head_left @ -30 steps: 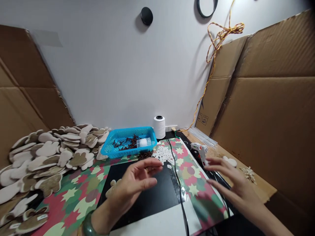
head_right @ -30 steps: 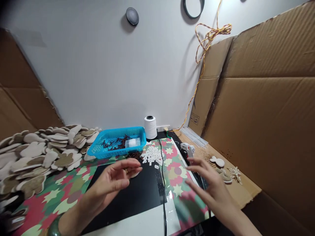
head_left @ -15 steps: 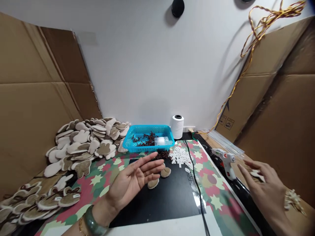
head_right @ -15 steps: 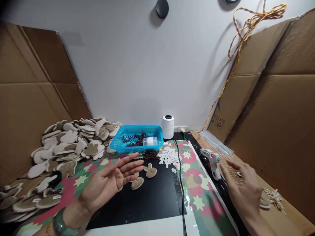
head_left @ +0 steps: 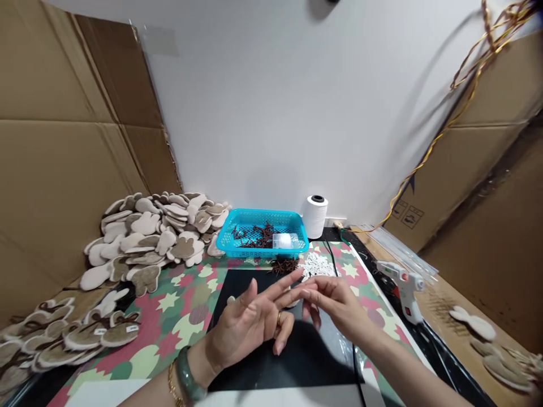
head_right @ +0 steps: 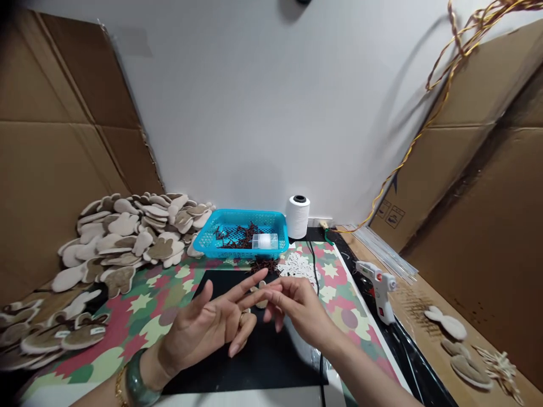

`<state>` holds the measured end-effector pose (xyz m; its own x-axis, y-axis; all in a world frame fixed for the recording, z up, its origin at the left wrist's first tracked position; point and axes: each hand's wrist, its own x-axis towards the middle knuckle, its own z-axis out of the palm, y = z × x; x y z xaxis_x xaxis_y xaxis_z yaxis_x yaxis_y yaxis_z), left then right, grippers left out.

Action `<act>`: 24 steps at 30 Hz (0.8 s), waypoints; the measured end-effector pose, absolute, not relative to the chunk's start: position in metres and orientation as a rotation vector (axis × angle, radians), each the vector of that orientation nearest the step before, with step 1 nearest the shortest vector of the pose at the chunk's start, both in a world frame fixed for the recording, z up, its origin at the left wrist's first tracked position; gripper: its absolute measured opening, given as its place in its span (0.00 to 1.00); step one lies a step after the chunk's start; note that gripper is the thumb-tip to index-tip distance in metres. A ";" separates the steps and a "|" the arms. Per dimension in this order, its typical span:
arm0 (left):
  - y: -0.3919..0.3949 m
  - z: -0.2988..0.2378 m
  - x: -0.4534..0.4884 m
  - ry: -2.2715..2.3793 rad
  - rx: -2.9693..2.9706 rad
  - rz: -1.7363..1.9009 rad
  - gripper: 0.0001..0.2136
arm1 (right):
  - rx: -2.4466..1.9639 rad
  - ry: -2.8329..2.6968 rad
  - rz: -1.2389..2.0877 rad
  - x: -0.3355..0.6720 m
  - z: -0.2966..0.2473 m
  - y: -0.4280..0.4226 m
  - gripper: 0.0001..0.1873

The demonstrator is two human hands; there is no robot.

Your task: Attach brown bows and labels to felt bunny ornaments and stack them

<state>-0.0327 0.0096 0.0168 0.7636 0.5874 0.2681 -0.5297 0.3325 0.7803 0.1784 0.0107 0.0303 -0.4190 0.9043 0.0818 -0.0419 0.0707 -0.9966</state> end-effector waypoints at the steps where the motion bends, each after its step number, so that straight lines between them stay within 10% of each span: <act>1: 0.011 0.015 -0.034 0.101 1.045 0.728 0.38 | -0.931 -1.562 1.481 0.180 0.028 0.009 0.22; 10: 0.014 0.019 -0.043 0.350 1.442 0.566 0.28 | -1.186 -2.205 0.449 0.245 0.017 -0.038 0.17; 24: 0.037 0.016 -0.056 1.118 2.147 0.876 0.12 | -1.864 -1.227 0.254 0.405 -0.018 -0.051 0.35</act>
<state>-0.0557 0.0371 0.0159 0.4388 0.8506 0.2896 0.4851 -0.4955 0.7205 0.4053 -0.0514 -0.0184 0.4943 0.8249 0.2741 0.6487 -0.1402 -0.7480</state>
